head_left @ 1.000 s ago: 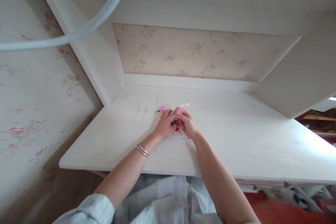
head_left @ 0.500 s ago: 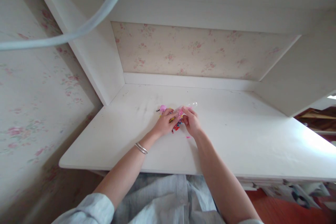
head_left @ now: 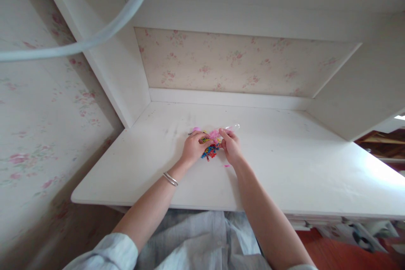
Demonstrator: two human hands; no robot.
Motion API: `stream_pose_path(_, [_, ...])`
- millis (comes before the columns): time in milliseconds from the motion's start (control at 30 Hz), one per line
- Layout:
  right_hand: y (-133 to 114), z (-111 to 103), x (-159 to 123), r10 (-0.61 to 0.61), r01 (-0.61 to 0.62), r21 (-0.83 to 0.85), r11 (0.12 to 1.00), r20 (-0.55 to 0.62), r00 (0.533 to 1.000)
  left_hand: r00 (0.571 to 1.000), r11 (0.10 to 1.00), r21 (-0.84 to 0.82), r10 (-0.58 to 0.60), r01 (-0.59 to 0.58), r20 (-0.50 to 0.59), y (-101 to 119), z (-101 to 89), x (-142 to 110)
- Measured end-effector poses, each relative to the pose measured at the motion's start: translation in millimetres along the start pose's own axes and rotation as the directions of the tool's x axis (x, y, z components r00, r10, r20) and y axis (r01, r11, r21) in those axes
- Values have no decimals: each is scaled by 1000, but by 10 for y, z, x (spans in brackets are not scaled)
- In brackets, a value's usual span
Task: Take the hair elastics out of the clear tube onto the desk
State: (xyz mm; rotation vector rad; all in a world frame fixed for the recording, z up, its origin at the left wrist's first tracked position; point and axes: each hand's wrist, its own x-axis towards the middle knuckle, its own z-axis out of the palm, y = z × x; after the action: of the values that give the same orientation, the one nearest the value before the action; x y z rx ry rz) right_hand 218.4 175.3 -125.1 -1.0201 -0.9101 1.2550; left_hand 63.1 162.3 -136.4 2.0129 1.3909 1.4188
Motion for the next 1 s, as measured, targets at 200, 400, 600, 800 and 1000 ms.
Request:
stream_pose_path(200, [2, -27, 20, 42, -44, 89, 995, 28, 999, 989, 988, 66, 134, -138, 66, -6, -5, -13])
stream_pose_path(400, [-47, 27, -67, 66, -100, 124, 987, 254, 965, 974, 984, 38, 166, -173, 153, 33, 38, -51])
stream_pose_path(600, [-64, 88, -148, 159, -160, -27, 987, 360, 920, 963, 997, -2, 78, -80, 259, 41, 71, -69])
stream_pose_path(800, [-69, 31, -107, 107, -101, -37, 994, 321, 941, 957, 995, 8, 94, -100, 274, 75, 52, -63])
stream_pose_path(1000, [-56, -20, -47, 29, -30, 5, 1000, 148, 989, 937, 979, -56, 204, -196, 284, 60, -3, 6])
